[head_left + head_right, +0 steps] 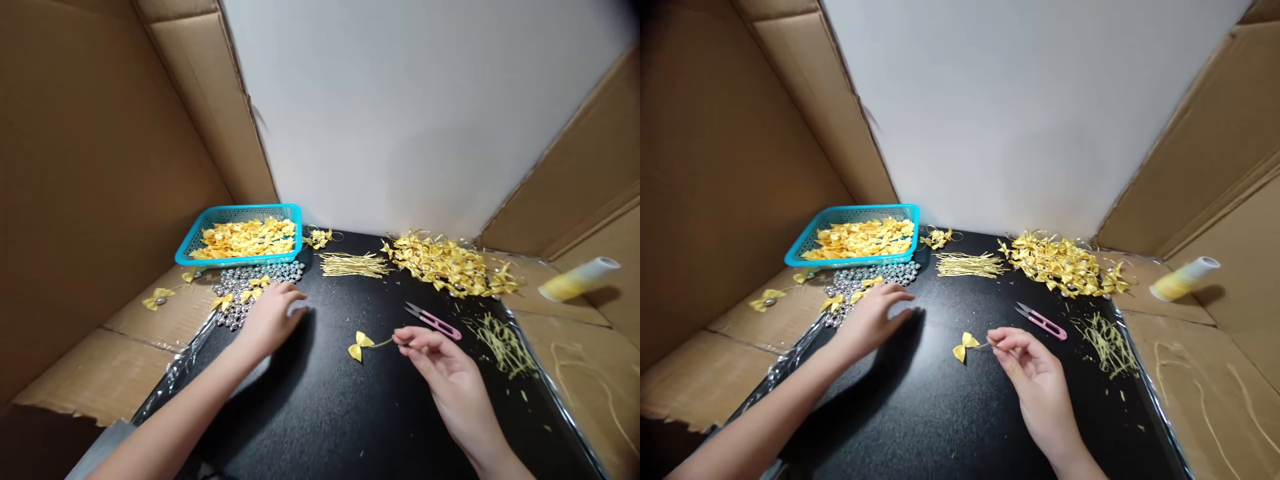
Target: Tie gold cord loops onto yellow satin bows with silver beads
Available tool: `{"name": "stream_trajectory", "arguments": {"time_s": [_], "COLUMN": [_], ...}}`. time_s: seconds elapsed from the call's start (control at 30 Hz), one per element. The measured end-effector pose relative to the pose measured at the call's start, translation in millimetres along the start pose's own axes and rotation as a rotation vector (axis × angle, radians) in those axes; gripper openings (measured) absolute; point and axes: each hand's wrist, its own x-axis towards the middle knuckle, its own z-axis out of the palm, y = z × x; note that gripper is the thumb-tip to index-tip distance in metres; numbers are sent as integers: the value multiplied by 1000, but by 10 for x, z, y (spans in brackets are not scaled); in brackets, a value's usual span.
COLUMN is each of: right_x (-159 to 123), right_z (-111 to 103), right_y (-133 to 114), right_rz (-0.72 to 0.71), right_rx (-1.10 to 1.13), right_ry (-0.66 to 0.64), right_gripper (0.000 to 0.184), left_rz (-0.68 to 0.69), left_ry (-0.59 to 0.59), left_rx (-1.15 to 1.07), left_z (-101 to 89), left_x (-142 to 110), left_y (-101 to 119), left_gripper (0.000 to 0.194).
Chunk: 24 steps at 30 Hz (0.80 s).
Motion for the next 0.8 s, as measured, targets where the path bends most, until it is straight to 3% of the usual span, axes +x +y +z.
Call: {"name": "stream_trajectory", "arguments": {"time_s": [0.1,0.2,0.47,0.53,0.6,0.7,0.8], "right_x": [-1,5,-27,-52,-79,-114,-129], "right_z": [37,52,128,180,244,329,357], "right_y": [16,27,0,5,19,59,108], "right_rz": [14,70,74,99,133,177,192], "right_rx": [-18,-26,-23,-12,-16,-41,-48], "right_ry": [9,20,4,-23,-89,-186,-212], "right_gripper": [13,18,21,22,22,17,30], "left_rz": [-142,-156,-54,-46,-88,-263,-368], "left_ry": [29,-18,28,47,16,-193,-337], "left_rx": [200,231,222,64,-235,-792,-1085], "left_z": [-185,-207,-72,-45,13,154,297], "left_x": [-88,-195,-205,-190,-179,-169,-164], "left_y": [-382,-594,-646,-553,-363,49,429], "left_gripper": [19,27,27,27,28,32,31]}}
